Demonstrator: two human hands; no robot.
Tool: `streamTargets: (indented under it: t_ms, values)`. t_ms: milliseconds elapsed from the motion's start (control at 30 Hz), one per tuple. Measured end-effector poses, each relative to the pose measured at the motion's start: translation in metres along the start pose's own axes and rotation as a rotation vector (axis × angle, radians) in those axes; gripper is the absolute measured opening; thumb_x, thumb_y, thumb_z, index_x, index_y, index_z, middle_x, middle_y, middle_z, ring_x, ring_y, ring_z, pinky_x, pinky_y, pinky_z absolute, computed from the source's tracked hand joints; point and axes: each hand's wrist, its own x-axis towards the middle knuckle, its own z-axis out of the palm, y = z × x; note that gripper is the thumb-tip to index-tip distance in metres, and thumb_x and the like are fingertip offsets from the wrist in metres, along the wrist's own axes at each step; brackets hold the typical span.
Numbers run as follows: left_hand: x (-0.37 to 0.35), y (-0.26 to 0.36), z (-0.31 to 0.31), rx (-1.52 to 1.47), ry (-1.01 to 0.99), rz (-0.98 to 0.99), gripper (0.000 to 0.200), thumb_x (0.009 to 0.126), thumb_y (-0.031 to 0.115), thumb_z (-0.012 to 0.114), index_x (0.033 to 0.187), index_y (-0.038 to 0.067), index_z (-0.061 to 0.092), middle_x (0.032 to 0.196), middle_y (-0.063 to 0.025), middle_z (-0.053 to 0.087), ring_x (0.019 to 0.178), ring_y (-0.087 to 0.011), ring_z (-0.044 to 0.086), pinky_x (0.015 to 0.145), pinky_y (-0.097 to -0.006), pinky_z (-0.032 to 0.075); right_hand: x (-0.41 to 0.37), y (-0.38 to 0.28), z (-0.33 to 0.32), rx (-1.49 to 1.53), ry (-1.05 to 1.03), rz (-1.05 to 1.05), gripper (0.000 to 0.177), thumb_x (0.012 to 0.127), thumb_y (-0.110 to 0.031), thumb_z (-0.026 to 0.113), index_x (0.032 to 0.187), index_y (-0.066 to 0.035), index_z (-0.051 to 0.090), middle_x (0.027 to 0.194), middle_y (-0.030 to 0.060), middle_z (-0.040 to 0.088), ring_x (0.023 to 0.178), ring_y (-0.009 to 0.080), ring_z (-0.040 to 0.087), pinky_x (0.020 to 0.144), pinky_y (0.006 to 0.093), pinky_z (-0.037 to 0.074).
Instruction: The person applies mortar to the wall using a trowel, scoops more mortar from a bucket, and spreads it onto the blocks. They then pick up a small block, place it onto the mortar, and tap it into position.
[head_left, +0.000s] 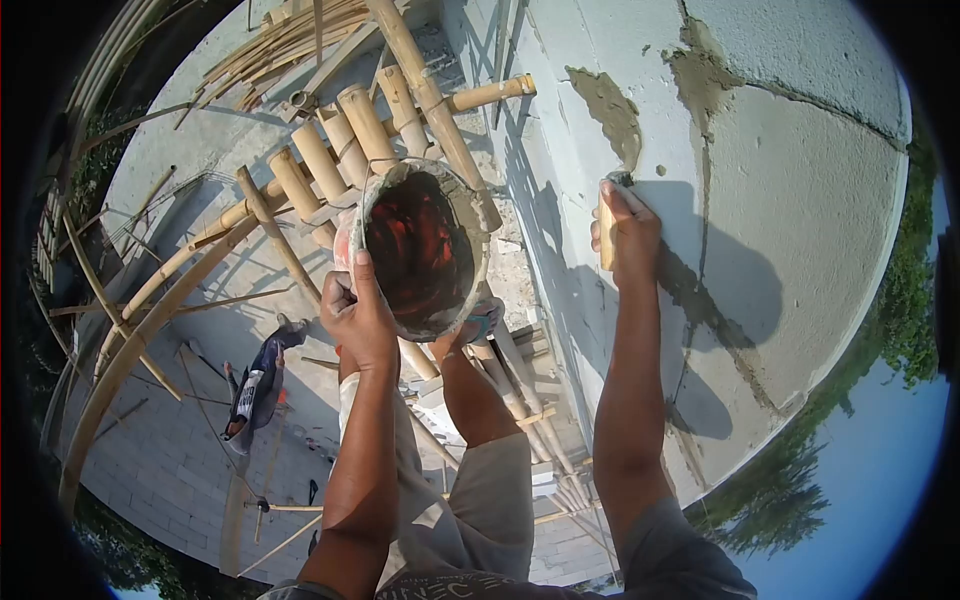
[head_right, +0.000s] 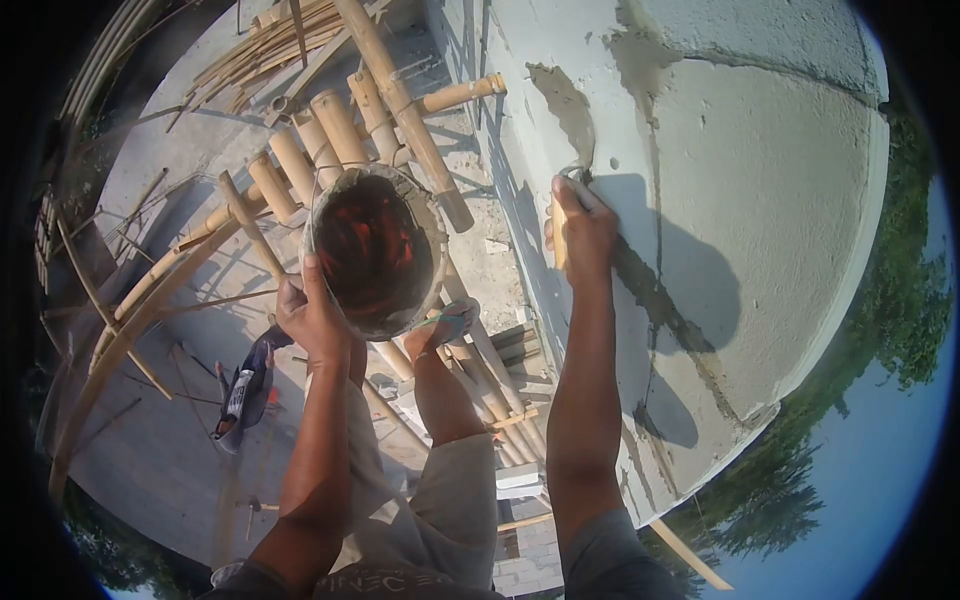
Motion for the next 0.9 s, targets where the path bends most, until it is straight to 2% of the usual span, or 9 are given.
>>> streamTargets:
  t_ms: [67, 200, 233, 300, 367, 400, 467, 767, 900]
  values:
    - [0.000, 0.002, 0.002, -0.002, -0.004, 0.062, 0.044, 0.097, 0.021, 0.069, 0.064, 0.011, 0.042, 0.062, 0.0073, 0.043, 0.058, -0.0027, 0.034, 0.052, -0.0216, 0.027, -0.022, 0.012, -0.003, 0.003, 0.028, -0.050, 0.029, 0.090, -0.026, 0.075, 0.101, 0.000, 0.067, 0.069, 0.0045, 0.058, 0.050, 0.0114, 0.055, 0.041, 0.0261, 0.042]
    - [0.000, -0.004, 0.001, -0.034, -0.026, 0.025, 0.043, 0.097, 0.019, 0.069, 0.064, 0.011, 0.042, 0.063, 0.0080, 0.041, 0.058, -0.0024, 0.033, 0.052, -0.0214, 0.026, -0.029, 0.032, 0.024, -0.085, 0.121, -0.142, 0.036, 0.088, -0.028, 0.075, 0.104, 0.005, 0.069, 0.070, 0.0063, 0.062, 0.048, 0.0140, 0.055, 0.044, 0.0270, 0.041]
    - [0.001, -0.004, 0.001, -0.033, -0.032, 0.012, 0.043, 0.097, 0.018, 0.069, 0.064, 0.011, 0.042, 0.063, 0.0082, 0.041, 0.058, -0.0023, 0.032, 0.052, -0.0214, 0.026, -0.016, 0.047, 0.029, -0.086, 0.121, -0.142, 0.036, 0.088, -0.028, 0.075, 0.104, 0.005, 0.069, 0.070, 0.0063, 0.062, 0.048, 0.0140, 0.055, 0.044, 0.0270, 0.041]
    - [0.004, -0.009, 0.000, -0.030, -0.036, 0.002, 0.043, 0.097, 0.018, 0.069, 0.065, 0.011, 0.042, 0.063, 0.0085, 0.040, 0.058, -0.0022, 0.032, 0.052, -0.0214, 0.026, 0.038, 0.087, 0.045, -0.445, 0.159, -0.422, 0.038, 0.086, -0.026, 0.078, 0.116, -0.003, 0.071, 0.070, 0.0020, 0.059, 0.049, 0.0099, 0.052, 0.043, 0.0260, 0.042]
    - [0.008, -0.015, -0.005, -0.024, -0.050, 0.027, 0.042, 0.097, 0.018, 0.069, 0.065, 0.011, 0.043, 0.063, 0.0084, 0.040, 0.058, -0.0020, 0.032, 0.052, -0.0214, 0.026, 0.078, 0.096, 0.066, -0.491, 0.160, -0.450, 0.034, 0.084, -0.027, 0.080, 0.110, -0.006, 0.073, 0.068, 0.0016, 0.060, 0.048, 0.0100, 0.052, 0.042, 0.0271, 0.041]
    - [0.009, -0.015, -0.006, -0.017, -0.049, 0.026, 0.042, 0.097, 0.018, 0.069, 0.065, 0.011, 0.043, 0.063, 0.0084, 0.040, 0.058, -0.0020, 0.032, 0.052, -0.0214, 0.026, 0.090, 0.089, 0.072, -0.489, 0.157, -0.444, 0.034, 0.084, -0.027, 0.080, 0.110, -0.006, 0.073, 0.068, 0.0016, 0.060, 0.048, 0.0100, 0.052, 0.042, 0.0271, 0.041]
    - [0.011, -0.005, -0.007, 0.016, -0.054, 0.023, 0.041, 0.097, 0.018, 0.069, 0.065, 0.011, 0.044, 0.063, 0.0080, 0.041, 0.059, -0.0017, 0.033, 0.052, -0.0212, 0.026, 0.100, 0.063, 0.079, -0.325, 0.177, -0.207, 0.035, 0.085, -0.031, 0.075, 0.102, -0.001, 0.073, 0.070, 0.0084, 0.066, 0.048, 0.0172, 0.057, 0.048, 0.0330, 0.045]
    - [0.012, 0.001, -0.003, 0.009, -0.071, -0.029, 0.045, 0.097, 0.023, 0.069, 0.065, 0.013, 0.039, 0.065, 0.0076, 0.039, 0.062, -0.0035, 0.032, 0.056, -0.0221, 0.026, 0.021, 0.027, 0.068, -0.066, 0.242, -0.264, 0.023, 0.089, -0.021, 0.073, 0.105, -0.005, 0.075, 0.065, -0.0007, 0.058, 0.049, 0.0068, 0.049, 0.043, 0.0249, 0.039]
    - [0.010, 0.001, -0.002, 0.017, -0.078, -0.033, 0.045, 0.097, 0.022, 0.070, 0.065, 0.013, 0.039, 0.065, 0.0075, 0.040, 0.062, -0.0033, 0.032, 0.056, -0.0219, 0.027, -0.008, 0.020, 0.057, 0.001, 0.302, -0.163, 0.035, 0.089, -0.017, 0.074, 0.117, 0.002, 0.067, 0.065, 0.0000, 0.056, 0.051, 0.0069, 0.049, 0.045, 0.0250, 0.039]
